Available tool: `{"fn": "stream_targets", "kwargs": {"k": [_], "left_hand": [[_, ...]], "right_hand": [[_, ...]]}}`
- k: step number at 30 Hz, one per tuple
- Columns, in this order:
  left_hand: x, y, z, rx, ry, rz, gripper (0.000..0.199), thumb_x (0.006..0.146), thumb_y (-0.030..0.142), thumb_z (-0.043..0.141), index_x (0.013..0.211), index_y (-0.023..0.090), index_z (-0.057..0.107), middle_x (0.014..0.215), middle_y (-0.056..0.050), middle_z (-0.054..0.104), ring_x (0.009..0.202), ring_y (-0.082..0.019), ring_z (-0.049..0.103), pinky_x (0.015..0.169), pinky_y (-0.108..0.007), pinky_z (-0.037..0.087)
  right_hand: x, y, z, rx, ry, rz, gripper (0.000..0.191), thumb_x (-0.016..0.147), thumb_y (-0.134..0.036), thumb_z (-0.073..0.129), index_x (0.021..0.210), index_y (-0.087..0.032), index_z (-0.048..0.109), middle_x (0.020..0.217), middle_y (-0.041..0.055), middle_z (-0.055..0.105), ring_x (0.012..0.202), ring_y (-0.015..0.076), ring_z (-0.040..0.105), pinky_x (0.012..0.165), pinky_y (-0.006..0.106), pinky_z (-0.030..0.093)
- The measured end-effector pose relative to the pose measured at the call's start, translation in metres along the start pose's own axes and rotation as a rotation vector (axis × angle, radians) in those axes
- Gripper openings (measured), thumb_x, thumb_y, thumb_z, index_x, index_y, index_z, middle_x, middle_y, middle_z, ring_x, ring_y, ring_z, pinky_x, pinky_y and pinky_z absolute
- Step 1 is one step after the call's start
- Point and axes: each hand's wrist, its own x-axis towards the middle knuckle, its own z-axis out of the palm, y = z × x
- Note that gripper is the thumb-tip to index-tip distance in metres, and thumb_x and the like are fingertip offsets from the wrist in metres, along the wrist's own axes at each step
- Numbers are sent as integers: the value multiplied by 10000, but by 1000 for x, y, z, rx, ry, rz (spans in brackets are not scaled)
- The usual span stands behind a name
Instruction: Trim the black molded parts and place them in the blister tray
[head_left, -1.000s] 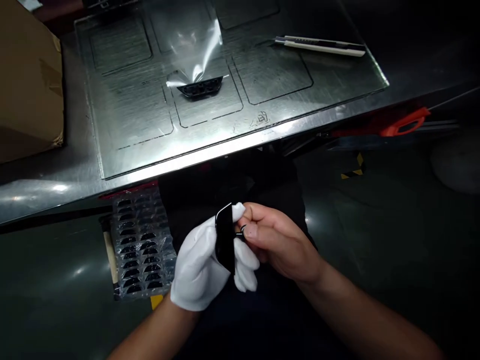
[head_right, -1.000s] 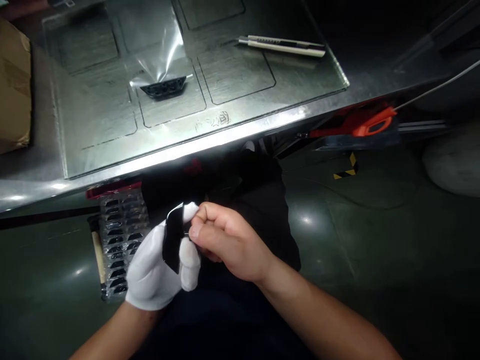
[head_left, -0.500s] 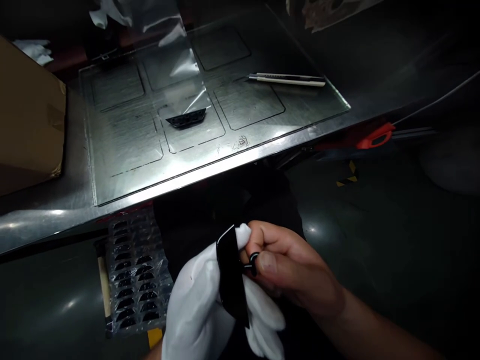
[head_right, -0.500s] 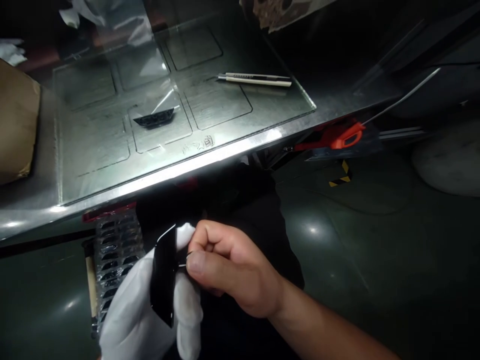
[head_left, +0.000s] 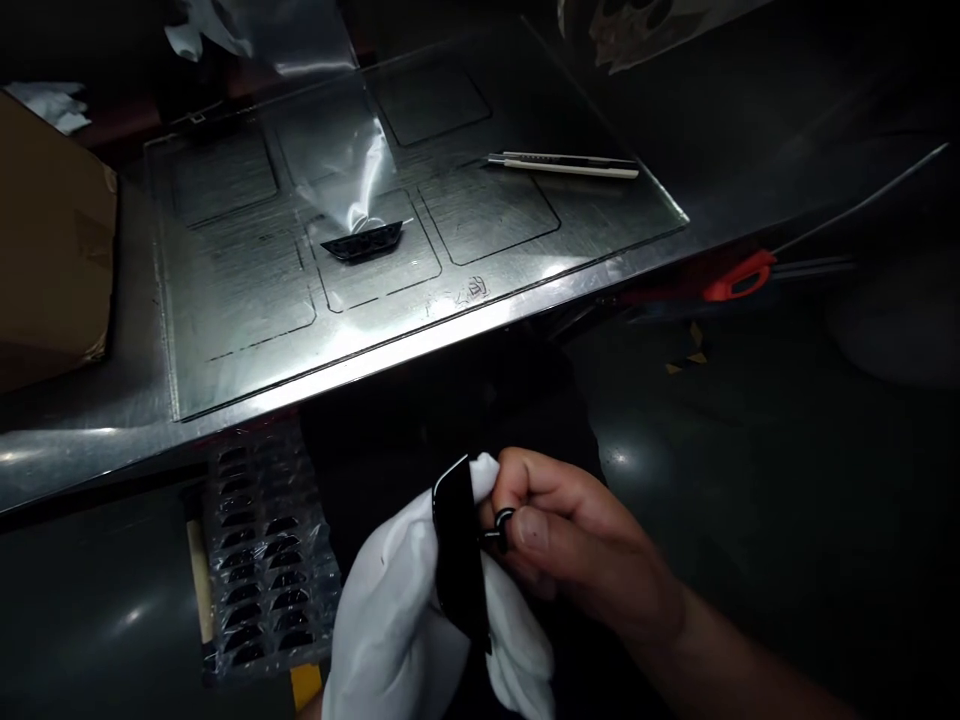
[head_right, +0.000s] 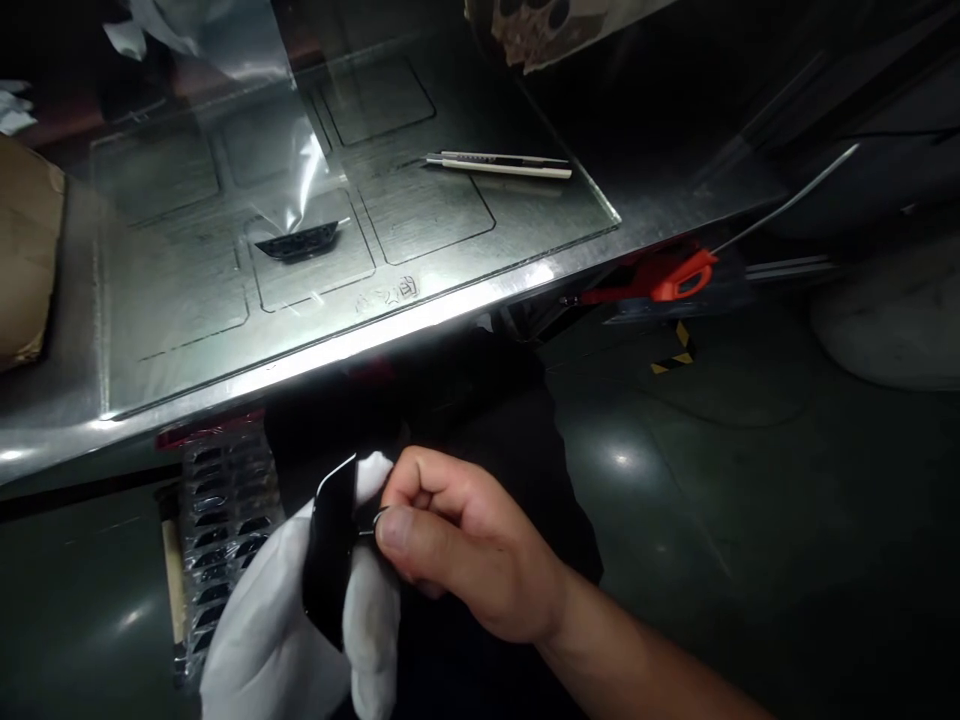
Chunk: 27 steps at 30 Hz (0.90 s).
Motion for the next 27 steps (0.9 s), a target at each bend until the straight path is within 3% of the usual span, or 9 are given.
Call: {"fn": "stream_targets", "kwargs": {"k": [4,19,21,23,25,27], "left_hand": [[5,-8,-5,-75,-31,96,501,1121,378,281,1483,168,557,621,-43,728,615,-182,667,790,-380,552],[6,-8,-16,-33,19,55,537,1101,473,347,1492,167,550,613,-54,724,639,-205,683,796,-379,563],[11,-12,-25,-61,69,-18,634,1086,560,320,1505,129,519,685,-98,747,625,-215,697,695,-342,566],[16,-15,-34,-117,112,-96,734,1059,649,282,1482,103,531,782,-145,765,645,-228,723,596,-293,551],[22,-18,-42,-187,98,-124,736,1045,670,314,1437,105,577,849,-153,768,685,-225,740,575,-265,557],[24,-20,-45,-229,45,-110,601,1048,591,446,1395,134,623,880,-126,769,723,-207,746,605,-252,579]], "right_hand": [[3,5,-1,-47,38,31,301,994,-454,676,910,-178,590,685,-45,551,540,45,441,491,147,360],[5,9,-1,-145,75,44,276,997,-448,670,968,-179,617,704,-26,609,532,71,505,485,180,393],[6,8,-5,-309,153,-83,183,998,-375,683,1025,-197,646,776,-7,656,583,90,573,526,203,464],[9,6,-13,-593,198,-309,119,976,-260,710,1087,-224,684,920,32,712,749,136,670,662,258,561],[14,3,-25,-858,104,-508,194,958,-164,707,1139,-233,710,1063,72,733,949,187,706,824,317,600],[16,1,-36,-997,-54,-594,243,966,-119,671,1181,-223,714,1141,97,736,1056,207,702,915,350,600]]}}
